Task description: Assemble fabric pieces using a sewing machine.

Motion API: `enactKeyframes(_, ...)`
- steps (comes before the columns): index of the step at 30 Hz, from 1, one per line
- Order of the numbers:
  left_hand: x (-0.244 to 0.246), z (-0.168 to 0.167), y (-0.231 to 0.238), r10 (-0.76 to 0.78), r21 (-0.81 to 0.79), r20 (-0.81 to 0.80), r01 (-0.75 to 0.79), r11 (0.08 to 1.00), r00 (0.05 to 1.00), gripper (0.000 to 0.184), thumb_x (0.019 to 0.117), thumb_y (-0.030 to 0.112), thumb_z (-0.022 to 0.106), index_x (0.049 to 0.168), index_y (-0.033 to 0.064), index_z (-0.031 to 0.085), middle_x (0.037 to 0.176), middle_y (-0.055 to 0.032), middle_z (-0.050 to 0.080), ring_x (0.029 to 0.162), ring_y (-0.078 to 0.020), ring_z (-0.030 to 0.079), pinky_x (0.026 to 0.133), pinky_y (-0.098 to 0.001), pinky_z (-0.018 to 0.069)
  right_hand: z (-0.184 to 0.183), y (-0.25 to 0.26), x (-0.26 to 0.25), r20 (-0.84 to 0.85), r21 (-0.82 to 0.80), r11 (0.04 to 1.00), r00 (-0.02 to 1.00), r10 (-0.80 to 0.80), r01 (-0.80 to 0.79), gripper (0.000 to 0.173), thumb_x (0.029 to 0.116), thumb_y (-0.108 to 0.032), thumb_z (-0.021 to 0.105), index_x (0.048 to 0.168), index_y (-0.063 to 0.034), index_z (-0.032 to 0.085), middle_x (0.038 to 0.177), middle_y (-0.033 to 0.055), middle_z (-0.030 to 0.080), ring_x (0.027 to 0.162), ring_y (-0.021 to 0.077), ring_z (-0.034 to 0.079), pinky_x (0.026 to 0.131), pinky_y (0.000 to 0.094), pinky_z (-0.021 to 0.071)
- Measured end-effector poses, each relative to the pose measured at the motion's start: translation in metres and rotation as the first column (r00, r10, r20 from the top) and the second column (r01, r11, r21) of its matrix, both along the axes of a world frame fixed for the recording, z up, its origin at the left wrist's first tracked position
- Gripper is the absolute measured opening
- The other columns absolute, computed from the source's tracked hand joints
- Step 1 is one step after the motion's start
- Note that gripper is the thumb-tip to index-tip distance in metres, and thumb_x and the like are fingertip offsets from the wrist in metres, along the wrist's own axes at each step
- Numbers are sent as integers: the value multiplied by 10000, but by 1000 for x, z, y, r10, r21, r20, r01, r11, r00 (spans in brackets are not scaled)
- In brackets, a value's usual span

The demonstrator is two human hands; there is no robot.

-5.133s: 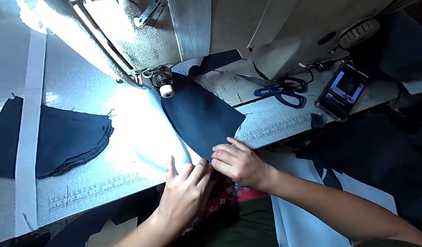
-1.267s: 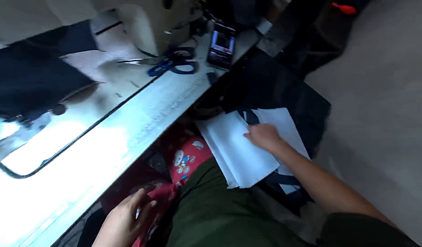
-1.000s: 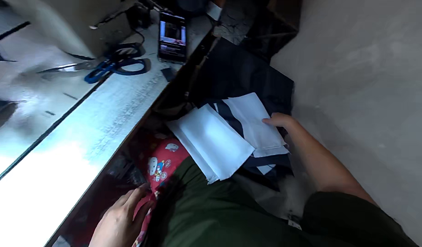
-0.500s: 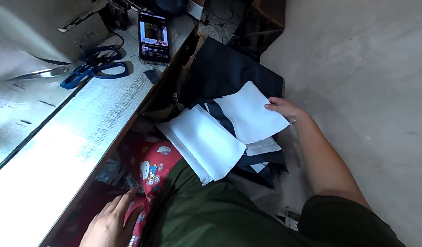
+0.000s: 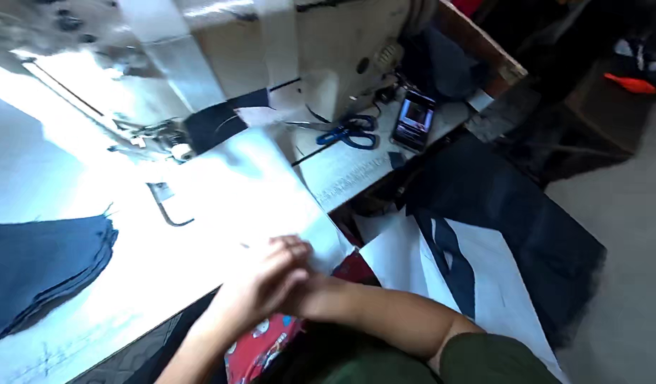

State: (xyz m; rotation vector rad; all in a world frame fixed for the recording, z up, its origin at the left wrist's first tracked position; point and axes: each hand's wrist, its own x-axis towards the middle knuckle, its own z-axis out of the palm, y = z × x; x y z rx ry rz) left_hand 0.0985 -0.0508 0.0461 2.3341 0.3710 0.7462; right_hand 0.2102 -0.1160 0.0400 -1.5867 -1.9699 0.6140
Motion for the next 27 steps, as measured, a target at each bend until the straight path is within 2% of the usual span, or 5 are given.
enactKeyframes(3,-25,-28,38,242,-48,-209,-257,965,947,592,1047,450,371,1219,0,715,1335,-180,666,1344,-385,545,1140,-541,376,26,14,-1,192,-305,930,943,273,-207,333,1015,-237,606,1079,76,701,1101,262,690,1095,414,660,877,551,512)
enactKeyframes(7,-41,-31,42,447,204,-313,-400,893,838,585,1013,504,408,1114,39,749,1210,-151,718,1191,-416,639,964,-648,462,-1,13,35,208,205,938,924,-320,278,312,897,-268,710,1119,-59,777,1067,161,736,979,358,706,766,515,563)
enactKeyframes(12,-13,-14,60,476,371,-297,-360,856,827,286,951,-6,609,1225,-28,689,1104,-266,704,1048,-548,632,898,-716,431,-11,23,39,296,139,924,875,-383,357,222,930,-191,691,1050,-15,755,1091,198,713,1020,392,690,821,548,541)
enactKeyframes(21,-9,-5,95,205,622,-276,12,783,939,204,893,-105,571,893,48,706,823,-127,677,906,-362,697,1006,-723,377,28,-5,44,-459,-575,816,845,-272,-50,490,1039,-132,579,1455,38,384,925,143,623,692,197,658,665,350,587)
enactKeyframes(27,-19,-23,92,229,593,-191,-74,802,954,351,979,-13,501,1262,19,707,1180,-162,748,1254,-422,633,996,-743,402,9,-16,47,-329,-430,899,912,-243,84,383,1028,-85,525,1400,8,546,880,183,654,755,280,623,746,437,525)
